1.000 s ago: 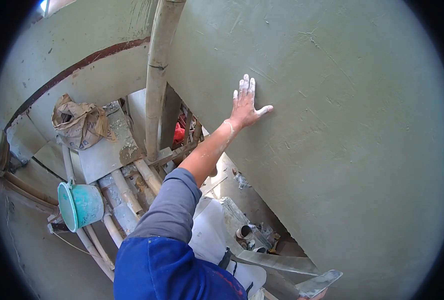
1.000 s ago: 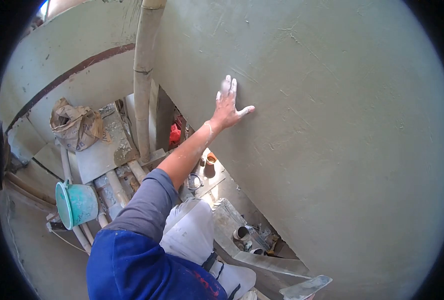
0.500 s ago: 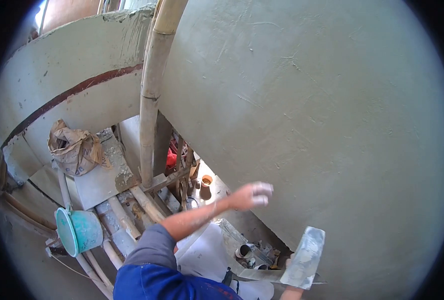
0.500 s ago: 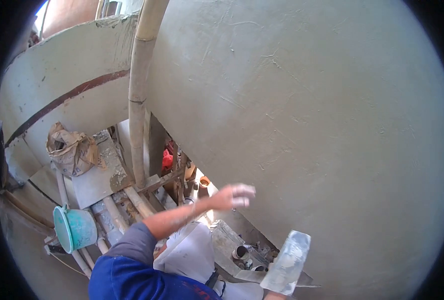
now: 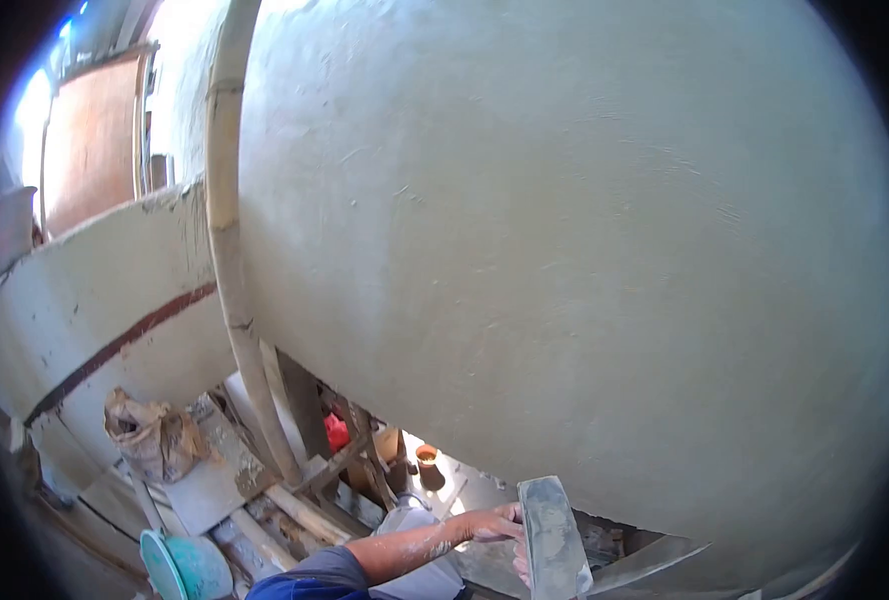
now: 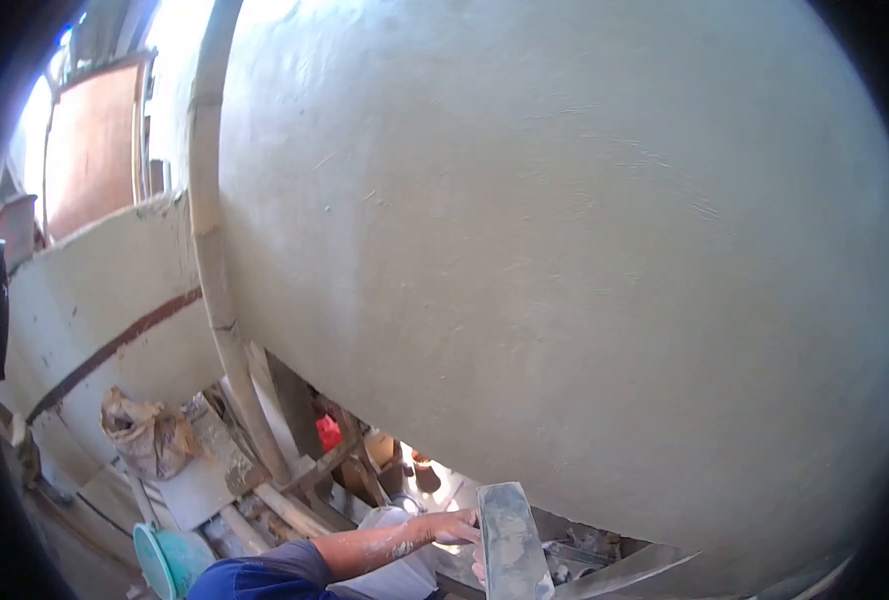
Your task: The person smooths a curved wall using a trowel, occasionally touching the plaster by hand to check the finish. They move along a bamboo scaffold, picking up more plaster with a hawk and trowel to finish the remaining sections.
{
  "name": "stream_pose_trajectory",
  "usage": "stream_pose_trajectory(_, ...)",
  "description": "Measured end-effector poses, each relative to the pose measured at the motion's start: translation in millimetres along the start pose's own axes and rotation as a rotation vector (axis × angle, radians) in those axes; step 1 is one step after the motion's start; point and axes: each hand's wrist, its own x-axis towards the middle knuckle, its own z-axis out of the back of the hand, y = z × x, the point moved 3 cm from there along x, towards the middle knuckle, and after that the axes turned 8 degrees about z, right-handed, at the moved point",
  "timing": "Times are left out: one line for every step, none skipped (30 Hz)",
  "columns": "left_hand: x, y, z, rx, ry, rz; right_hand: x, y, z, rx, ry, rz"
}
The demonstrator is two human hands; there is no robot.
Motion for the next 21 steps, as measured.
stream_pose_trajectory(4.9,4.8,1.5,-0.024,-0.024,0.023,1.8,-1.3,10.2,0.028,-0.001,-0.002)
stream_pose_trajectory(10.0,5.9,-1.6,-0.037,-0.034,-0.019,3.4,-2.2,19.8,0.057,0.0,-0.006)
stream_pose_trajectory(14.8,6.6,-3.1,-0.064,-0.037,-0.01,5.6,-2.9,28.9,0.084,0.0,-0.007)
stream_pose_trajectory(19.6,6.1,-3.7,-0.091,-0.041,-0.002,8.6,-3.0,37.7,0.111,-0.001,-0.012)
stream_pose_trajectory(24.5,3.6,-6.6,-0.121,-0.045,0.004,11.5,-5.1,46.7,0.137,-0.001,-0.015)
stream_pose_trajectory(28.9,-7.7,-16.8,-0.125,-0.124,0.023,14.7,-7.3,55.0,0.165,-0.001,-0.019)
stream_pose_trajectory(33.2,-13.1,-12.0,-0.136,-0.107,0.006,17.4,-10.1,62.6,0.19,0.001,-0.021)
stream_pose_trajectory(36.1,-18.1,-3.4,-0.151,-0.09,-0.013,21.2,-14.0,69.3,0.221,0.003,-0.027)
stream_pose_trajectory(38.7,-30.0,-5.1,-0.168,-0.072,-0.036,23.9,-17.9,77.4,0.244,0.006,-0.029)
stream_pose_trajectory(39.1,-44.2,-4.8,-0.129,-0.147,-0.099,27.5,-23.1,85.9,0.276,0.019,-0.033)
stream_pose_trajectory(33.1,-60.8,-1.4,-0.074,-0.167,-0.141,30.7,-30.1,98.1,0.32,0.054,-0.043)
stream_pose_trajectory(23.7,-77.5,4.7,0.01,-0.288,-0.183,32.5,-37.0,108.9,0.367,0.111,-0.049)
stream_pose_trajectory(10.9,-100.0,5.8,0.158,-0.409,-0.218,31.7,-42.3,120.9,0.413,0.178,-0.058)
stream_pose_trajectory(-2.2,-122.0,6.5,0.307,-0.538,-0.237,28.4,-45.2,130.5,0.434,0.152,-0.067)
stream_pose_trajectory(-16.2,-145.7,2.7,0.439,-0.715,-0.29,25.1,-47.0,140.1,0.43,0.091,-0.091)
stream_pose_trajectory(-32.2,-155.8,16.1,0.455,-0.8,-0.404,6.8,-35.4,133.7,0.313,-0.237,-0.052)
stream_pose_trajectory(-47.4,-173.6,16.9,0.531,-0.922,-0.46,2.2,-35.6,148.2,0.209,-0.266,-0.055)
stream_pose_trajectory(-62.9,-186.8,26.0,0.598,-1.023,-0.502,-0.8,-34.1,170.5,0.104,-0.291,-0.056)
stream_pose_trajectory(-75.7,-198.5,32.7,0.735,-1.182,-0.624,-6.5,-32.4,195.1,0.0,-0.312,-0.053)
stream_pose_trajectory(-93.4,-211.7,36.6,0.988,-1.436,-0.563,-17.1,-33.4,224.0,0.016,-0.411,-0.054)
stream_pose_trajectory(-107.9,-222.0,49.1,1.074,-1.523,-0.611,-27.6,-35.7,254.9,0.036,-0.508,-0.046)
